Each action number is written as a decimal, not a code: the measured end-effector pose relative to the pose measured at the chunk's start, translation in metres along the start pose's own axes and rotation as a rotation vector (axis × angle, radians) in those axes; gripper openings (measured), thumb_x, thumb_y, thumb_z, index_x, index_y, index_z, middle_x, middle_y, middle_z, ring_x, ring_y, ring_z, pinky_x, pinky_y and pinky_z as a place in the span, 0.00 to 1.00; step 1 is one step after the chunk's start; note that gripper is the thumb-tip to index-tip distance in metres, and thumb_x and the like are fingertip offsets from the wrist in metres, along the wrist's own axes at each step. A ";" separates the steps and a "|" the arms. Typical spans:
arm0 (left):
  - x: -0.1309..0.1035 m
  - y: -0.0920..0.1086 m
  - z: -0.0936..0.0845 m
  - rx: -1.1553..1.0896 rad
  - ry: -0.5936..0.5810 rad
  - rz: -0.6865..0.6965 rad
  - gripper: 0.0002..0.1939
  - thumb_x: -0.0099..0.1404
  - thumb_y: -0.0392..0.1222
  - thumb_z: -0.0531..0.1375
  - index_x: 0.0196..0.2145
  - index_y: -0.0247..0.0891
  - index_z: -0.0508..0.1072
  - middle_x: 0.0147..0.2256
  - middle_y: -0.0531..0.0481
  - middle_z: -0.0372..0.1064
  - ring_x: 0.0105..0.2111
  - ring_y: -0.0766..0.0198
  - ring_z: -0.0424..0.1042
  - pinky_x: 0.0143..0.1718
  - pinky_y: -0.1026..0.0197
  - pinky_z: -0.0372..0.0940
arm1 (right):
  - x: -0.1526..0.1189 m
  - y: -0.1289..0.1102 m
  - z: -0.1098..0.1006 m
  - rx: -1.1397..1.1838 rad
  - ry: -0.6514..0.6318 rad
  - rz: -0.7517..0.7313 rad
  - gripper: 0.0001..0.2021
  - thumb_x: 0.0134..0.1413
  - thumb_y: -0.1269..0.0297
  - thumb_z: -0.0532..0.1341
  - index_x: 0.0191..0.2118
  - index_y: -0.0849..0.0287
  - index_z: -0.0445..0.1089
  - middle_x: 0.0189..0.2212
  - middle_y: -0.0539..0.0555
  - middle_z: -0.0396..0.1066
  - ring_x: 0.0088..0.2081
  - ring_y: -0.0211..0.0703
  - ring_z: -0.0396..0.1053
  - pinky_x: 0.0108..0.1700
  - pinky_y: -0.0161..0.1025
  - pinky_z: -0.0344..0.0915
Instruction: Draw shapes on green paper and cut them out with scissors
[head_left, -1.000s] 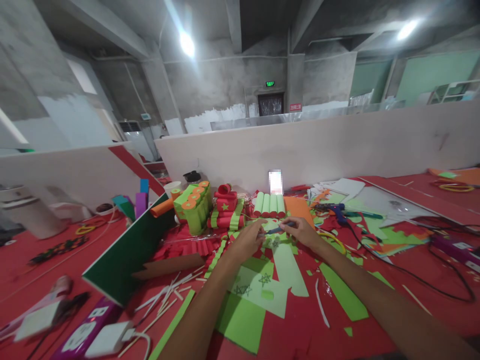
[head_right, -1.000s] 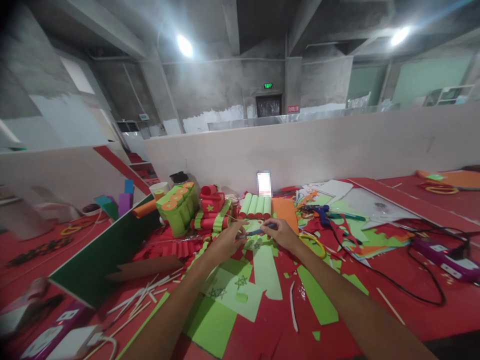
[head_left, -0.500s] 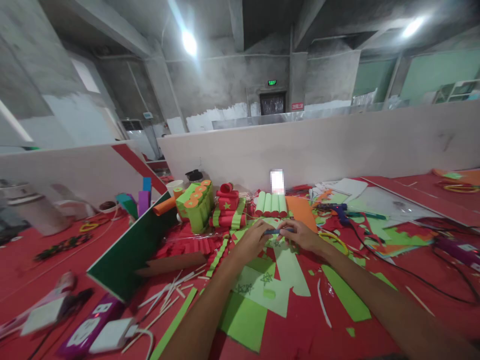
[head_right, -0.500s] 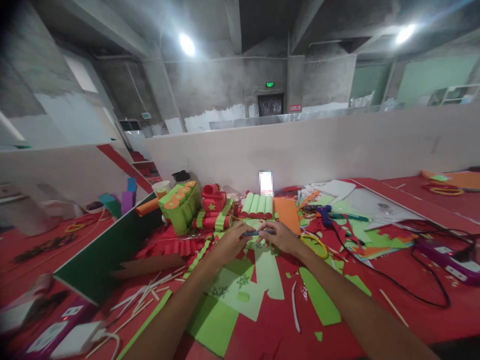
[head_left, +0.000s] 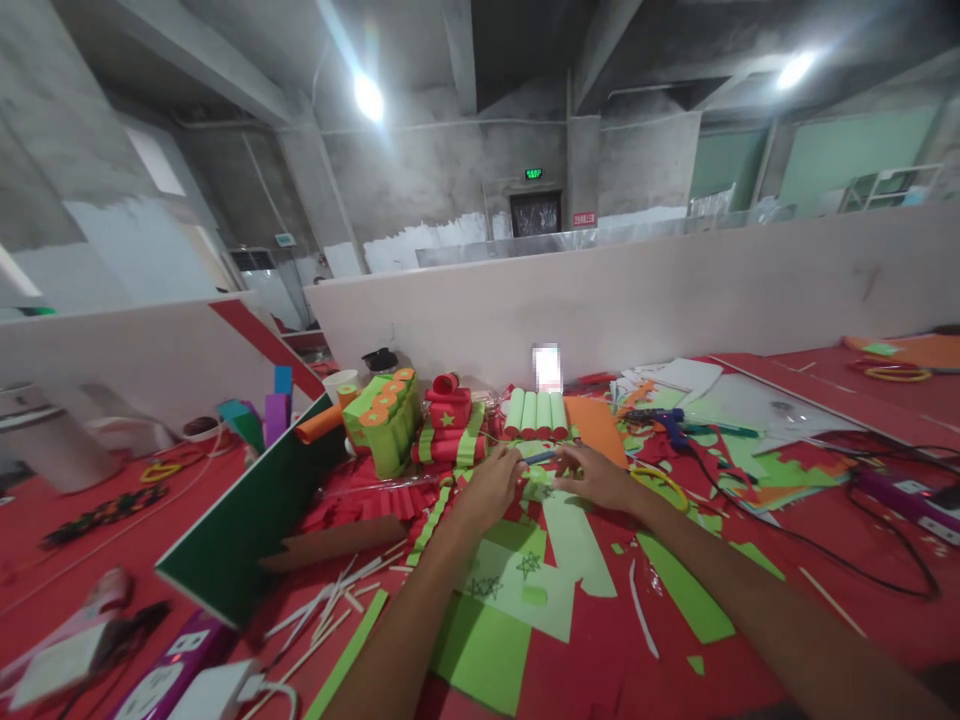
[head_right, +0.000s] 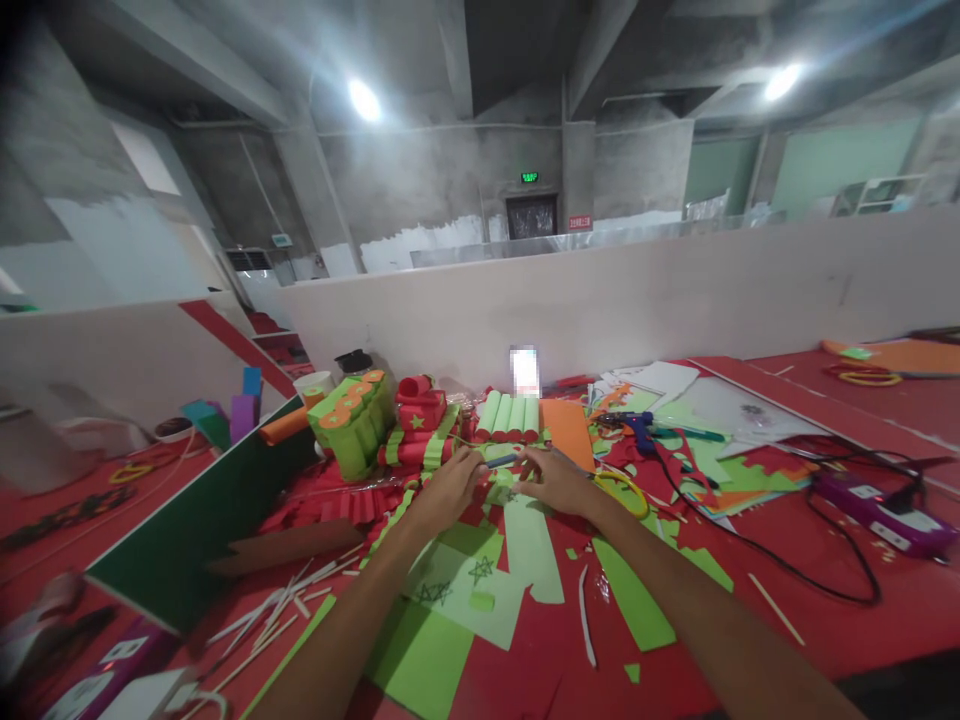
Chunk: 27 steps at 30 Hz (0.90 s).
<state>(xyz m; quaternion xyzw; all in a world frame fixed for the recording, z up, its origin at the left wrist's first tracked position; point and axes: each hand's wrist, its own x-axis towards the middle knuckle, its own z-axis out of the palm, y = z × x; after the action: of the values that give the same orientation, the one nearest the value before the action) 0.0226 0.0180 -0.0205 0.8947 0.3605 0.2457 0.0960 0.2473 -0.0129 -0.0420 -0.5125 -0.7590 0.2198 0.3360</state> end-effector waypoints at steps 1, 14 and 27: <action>0.000 -0.002 -0.001 0.037 0.010 -0.032 0.16 0.72 0.44 0.41 0.38 0.38 0.66 0.38 0.46 0.62 0.33 0.62 0.65 0.34 0.60 0.60 | -0.001 -0.001 -0.002 -0.061 -0.014 -0.005 0.22 0.49 0.54 0.64 0.49 0.57 0.67 0.40 0.56 0.72 0.38 0.46 0.69 0.40 0.41 0.64; -0.003 -0.025 0.007 0.404 -0.056 -0.325 0.10 0.64 0.39 0.54 0.43 0.37 0.67 0.45 0.39 0.65 0.46 0.49 0.66 0.43 0.53 0.60 | -0.004 0.004 -0.008 -0.315 -0.230 -0.082 0.37 0.37 0.46 0.70 0.55 0.54 0.64 0.49 0.59 0.67 0.49 0.56 0.62 0.50 0.48 0.57; -0.004 -0.002 0.015 0.014 -0.144 0.110 0.12 0.67 0.39 0.50 0.47 0.39 0.66 0.41 0.45 0.70 0.42 0.58 0.68 0.42 0.60 0.61 | -0.007 -0.008 -0.010 -0.161 -0.267 -0.090 0.27 0.45 0.63 0.67 0.54 0.55 0.64 0.41 0.54 0.70 0.39 0.45 0.66 0.38 0.38 0.62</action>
<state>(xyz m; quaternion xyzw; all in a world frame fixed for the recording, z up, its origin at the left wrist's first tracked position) 0.0267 0.0166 -0.0350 0.9291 0.3049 0.1829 0.1018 0.2517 -0.0227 -0.0315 -0.4697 -0.8342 0.2091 0.1993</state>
